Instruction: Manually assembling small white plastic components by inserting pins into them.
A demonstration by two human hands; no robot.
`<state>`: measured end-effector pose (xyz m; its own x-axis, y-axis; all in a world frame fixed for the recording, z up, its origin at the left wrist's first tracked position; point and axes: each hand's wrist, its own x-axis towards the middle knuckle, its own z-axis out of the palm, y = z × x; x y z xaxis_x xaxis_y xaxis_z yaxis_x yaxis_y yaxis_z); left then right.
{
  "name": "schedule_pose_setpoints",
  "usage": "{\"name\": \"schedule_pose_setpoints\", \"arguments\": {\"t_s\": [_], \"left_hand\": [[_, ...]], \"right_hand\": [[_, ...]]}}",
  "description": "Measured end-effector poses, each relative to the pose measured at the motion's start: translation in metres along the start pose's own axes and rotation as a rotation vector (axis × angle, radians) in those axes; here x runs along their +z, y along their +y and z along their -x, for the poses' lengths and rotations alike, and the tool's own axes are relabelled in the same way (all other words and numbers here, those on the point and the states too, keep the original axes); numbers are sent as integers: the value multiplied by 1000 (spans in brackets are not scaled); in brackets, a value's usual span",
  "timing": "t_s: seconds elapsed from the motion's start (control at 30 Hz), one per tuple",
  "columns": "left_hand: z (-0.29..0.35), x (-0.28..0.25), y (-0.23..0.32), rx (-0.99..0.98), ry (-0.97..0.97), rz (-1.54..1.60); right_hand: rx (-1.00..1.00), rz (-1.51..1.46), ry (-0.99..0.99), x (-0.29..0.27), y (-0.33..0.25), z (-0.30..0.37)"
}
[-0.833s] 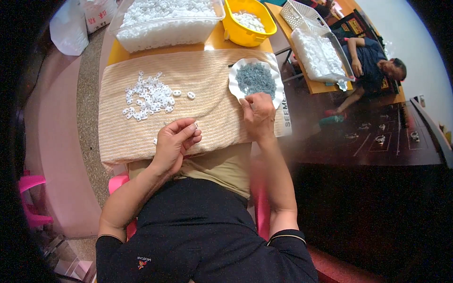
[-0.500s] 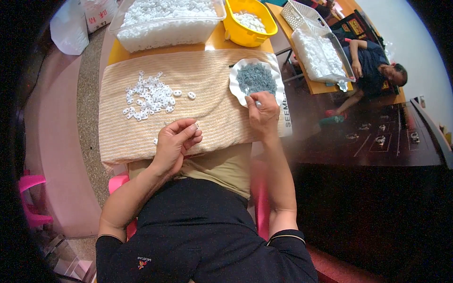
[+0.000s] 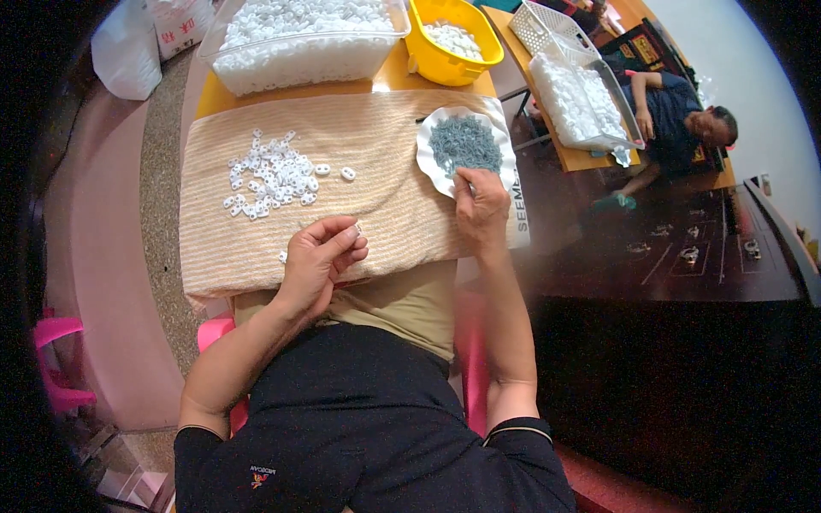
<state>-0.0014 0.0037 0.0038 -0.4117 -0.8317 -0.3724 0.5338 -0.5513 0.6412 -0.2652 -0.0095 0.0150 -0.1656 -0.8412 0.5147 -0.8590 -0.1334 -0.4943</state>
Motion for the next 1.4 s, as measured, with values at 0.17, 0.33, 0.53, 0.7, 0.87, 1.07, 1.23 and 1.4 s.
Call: {"name": "schedule_pose_setpoints", "arguments": {"t_s": [0.17, 0.33, 0.53, 0.7, 0.87, 1.07, 1.23, 1.4], "left_hand": [[-1, -1, -1, 0, -6, 1], [0, -1, -1, 3, -4, -9], [2, 2, 2, -17, 5, -20], [1, -1, 1, -19, 12, -29], [-1, 1, -1, -19, -5, 2], [-1, -1, 2, -31, -84, 68], [1, 1, 8, -78, -119, 100], [1, -2, 9, -85, -142, 95]], "right_hand": [[20, -5, -17, -1, -1, 0], [-35, 16, -16, -1, -3, -1], [-72, -26, -14, 0, -1, 3], [-56, -227, -80, 5, -26, 10], [40, -640, -305, 19, -64, 26], [315, -992, -457, 37, -83, 42], [435, -1123, -427, 36, -86, 44], [462, -1171, -425, 35, -89, 46]]}}
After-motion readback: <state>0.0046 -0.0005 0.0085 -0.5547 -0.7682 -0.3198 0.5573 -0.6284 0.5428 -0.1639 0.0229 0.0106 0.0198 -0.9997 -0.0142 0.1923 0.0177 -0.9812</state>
